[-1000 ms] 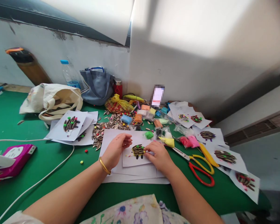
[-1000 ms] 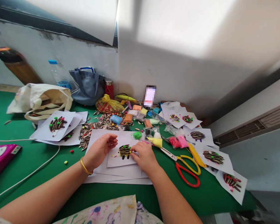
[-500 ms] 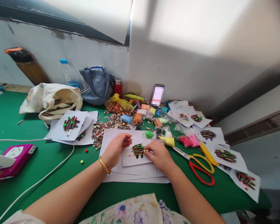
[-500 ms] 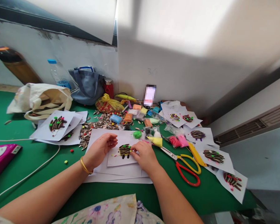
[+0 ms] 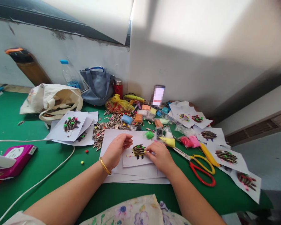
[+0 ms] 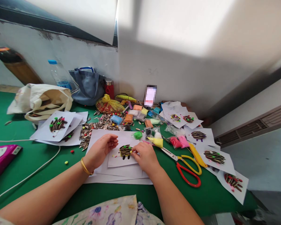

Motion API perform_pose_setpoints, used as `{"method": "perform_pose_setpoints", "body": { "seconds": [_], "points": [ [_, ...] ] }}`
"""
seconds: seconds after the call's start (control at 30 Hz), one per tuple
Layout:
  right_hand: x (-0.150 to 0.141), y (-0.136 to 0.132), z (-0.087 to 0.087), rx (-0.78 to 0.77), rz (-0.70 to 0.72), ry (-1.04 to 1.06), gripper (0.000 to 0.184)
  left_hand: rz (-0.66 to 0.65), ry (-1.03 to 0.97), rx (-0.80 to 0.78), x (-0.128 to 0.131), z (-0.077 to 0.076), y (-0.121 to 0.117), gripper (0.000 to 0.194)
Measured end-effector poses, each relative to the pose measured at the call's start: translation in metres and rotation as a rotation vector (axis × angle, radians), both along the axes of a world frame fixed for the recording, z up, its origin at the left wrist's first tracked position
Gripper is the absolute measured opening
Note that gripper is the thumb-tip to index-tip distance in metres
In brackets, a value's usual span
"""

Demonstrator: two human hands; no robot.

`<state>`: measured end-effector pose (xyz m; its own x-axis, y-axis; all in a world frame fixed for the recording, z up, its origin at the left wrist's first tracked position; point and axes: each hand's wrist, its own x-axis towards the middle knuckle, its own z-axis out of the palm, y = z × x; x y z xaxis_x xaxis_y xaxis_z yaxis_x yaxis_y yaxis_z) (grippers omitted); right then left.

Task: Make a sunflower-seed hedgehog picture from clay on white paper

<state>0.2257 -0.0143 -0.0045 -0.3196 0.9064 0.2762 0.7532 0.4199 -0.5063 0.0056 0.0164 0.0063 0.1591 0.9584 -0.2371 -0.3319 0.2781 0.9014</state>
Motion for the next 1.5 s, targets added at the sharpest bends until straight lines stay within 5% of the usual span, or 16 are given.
{"method": "perform_pose_setpoints", "body": {
  "seconds": [1.5],
  "points": [
    [-0.0026,0.0,-0.002,-0.081,-0.021,0.015,0.008,-0.018,0.102,0.055,0.002,0.0037,-0.0013,0.033]
  ]
}}
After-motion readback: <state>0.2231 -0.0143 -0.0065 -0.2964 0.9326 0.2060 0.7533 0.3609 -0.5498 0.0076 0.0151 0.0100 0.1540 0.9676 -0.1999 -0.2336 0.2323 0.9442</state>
